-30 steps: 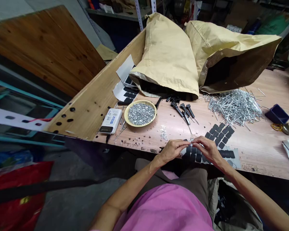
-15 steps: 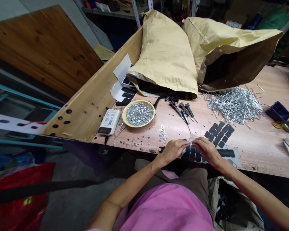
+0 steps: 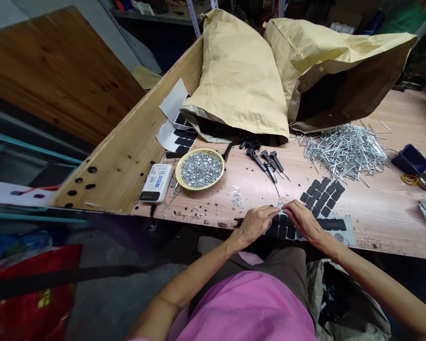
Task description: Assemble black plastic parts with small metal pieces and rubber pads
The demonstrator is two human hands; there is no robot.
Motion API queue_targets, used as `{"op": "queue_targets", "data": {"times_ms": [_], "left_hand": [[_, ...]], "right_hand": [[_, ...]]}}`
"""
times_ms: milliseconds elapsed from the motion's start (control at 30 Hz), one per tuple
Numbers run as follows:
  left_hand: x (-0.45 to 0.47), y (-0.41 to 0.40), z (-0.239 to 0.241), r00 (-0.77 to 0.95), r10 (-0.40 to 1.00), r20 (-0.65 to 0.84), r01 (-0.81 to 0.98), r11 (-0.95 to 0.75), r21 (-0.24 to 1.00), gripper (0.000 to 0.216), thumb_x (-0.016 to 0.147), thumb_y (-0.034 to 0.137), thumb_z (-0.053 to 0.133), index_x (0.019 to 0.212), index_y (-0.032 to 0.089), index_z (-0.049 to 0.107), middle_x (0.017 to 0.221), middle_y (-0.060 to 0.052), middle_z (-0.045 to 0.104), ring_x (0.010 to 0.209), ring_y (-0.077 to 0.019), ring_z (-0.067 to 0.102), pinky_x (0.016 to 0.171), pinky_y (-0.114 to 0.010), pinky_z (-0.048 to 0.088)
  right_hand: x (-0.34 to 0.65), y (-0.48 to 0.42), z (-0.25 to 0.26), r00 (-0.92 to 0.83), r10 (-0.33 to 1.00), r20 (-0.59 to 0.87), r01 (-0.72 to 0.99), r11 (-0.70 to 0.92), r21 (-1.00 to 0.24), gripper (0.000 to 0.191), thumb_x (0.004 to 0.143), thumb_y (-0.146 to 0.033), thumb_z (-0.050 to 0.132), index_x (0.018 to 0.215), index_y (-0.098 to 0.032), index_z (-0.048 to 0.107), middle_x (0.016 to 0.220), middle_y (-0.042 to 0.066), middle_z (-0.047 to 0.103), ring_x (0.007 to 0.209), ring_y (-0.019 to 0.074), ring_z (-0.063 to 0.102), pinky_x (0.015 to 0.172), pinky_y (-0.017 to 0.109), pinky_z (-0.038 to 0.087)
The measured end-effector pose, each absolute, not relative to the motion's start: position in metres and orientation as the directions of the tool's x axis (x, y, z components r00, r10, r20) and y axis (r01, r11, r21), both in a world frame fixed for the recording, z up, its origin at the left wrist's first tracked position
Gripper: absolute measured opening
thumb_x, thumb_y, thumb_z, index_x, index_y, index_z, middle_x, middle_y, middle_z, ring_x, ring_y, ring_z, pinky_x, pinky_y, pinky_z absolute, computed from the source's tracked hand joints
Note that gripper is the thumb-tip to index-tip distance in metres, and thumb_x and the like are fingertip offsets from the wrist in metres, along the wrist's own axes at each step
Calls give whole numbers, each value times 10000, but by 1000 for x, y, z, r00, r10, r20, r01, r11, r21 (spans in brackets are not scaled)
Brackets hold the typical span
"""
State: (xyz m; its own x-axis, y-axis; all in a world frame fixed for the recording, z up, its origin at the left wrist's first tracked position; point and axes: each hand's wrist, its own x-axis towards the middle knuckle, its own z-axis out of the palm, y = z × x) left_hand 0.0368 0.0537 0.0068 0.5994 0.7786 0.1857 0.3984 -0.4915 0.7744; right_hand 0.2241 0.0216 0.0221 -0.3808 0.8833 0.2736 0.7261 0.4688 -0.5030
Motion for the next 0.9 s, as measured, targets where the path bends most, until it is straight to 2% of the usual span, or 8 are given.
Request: {"op": "queue_targets", "data": {"times_ms": [133, 300, 433, 500, 567, 700, 833, 900], "left_hand": [[41, 48, 2, 624, 717, 312, 494, -671, 553, 314, 942, 198, 381, 1070, 163, 666, 736, -51, 693, 655, -146, 664, 597, -222, 512], [39, 52, -2, 645, 665, 377, 466, -733, 496, 301, 938, 164, 383, 1096, 164, 640, 751, -29, 680, 656, -122, 647, 596, -197, 501], [34, 57, -3, 714, 600, 361, 461, -791, 402, 354, 911, 95, 379, 1174, 166, 605, 715, -28, 661, 656, -123, 636, 601, -200, 505], [35, 58, -2, 707, 623, 335, 459, -764, 453, 356, 907, 100, 391, 1177, 180, 609, 720, -28, 663, 671, -121, 641, 622, -198, 514], [40, 58, 1, 646, 697, 312, 440, -673, 595, 326, 908, 133, 419, 1146, 195, 633, 793, -38, 693, 734, -125, 661, 680, -208, 530], [51, 58, 5, 453, 877, 163, 308, -326, 894, 254, 877, 168, 489, 1024, 187, 696, 1007, -61, 724, 920, -164, 674, 827, -264, 532], [47, 52, 4, 360, 931, -54, 206, -23, 978, 250, 848, 200, 509, 983, 173, 717, 903, -50, 744, 807, -168, 682, 733, -263, 549], [39, 46, 0, 350, 930, -114, 174, 55, 983, 261, 845, 238, 515, 983, 157, 720, 797, -49, 739, 698, -157, 665, 640, -245, 540]], "right_hand": [[222, 23, 17, -300, 930, 214, 756, 368, -542, 351, 982, -395, 255, 843, -210, 519, 753, 52, 565, 671, 162, 554, 632, 292, 488], [219, 22, 20, -207, 969, 137, 710, 245, -660, 397, 958, -471, 265, 779, -214, 510, 734, 49, 555, 669, 170, 534, 646, 309, 468], [216, 23, 29, -122, 988, -94, 560, -10, -828, 419, 914, -527, 333, 711, -205, 509, 642, 10, 548, 597, 141, 525, 601, 278, 448], [215, 25, 32, -80, 975, -207, 456, -149, -877, 451, 868, -583, 383, 681, -196, 520, 612, -1, 552, 553, 126, 517, 561, 265, 439], [214, 27, 33, -24, 967, -254, 366, -228, -902, 471, 813, -626, 446, 674, -187, 544, 589, -7, 556, 529, 121, 515, 534, 258, 433], [217, 33, 25, 106, 974, -200, 283, -222, -933, 441, 732, -615, 565, 711, -176, 601, 615, 6, 603, 573, 144, 576, 576, 277, 470], [222, 40, 5, 170, 972, -164, 406, -221, -887, 360, 760, -520, 569, 795, -170, 648, 646, 35, 650, 597, 185, 623, 594, 316, 496], [220, 45, -7, 153, 986, -62, 544, -136, -828, 297, 798, -447, 538, 839, -180, 661, 696, 50, 667, 623, 199, 632, 613, 332, 500]]}}
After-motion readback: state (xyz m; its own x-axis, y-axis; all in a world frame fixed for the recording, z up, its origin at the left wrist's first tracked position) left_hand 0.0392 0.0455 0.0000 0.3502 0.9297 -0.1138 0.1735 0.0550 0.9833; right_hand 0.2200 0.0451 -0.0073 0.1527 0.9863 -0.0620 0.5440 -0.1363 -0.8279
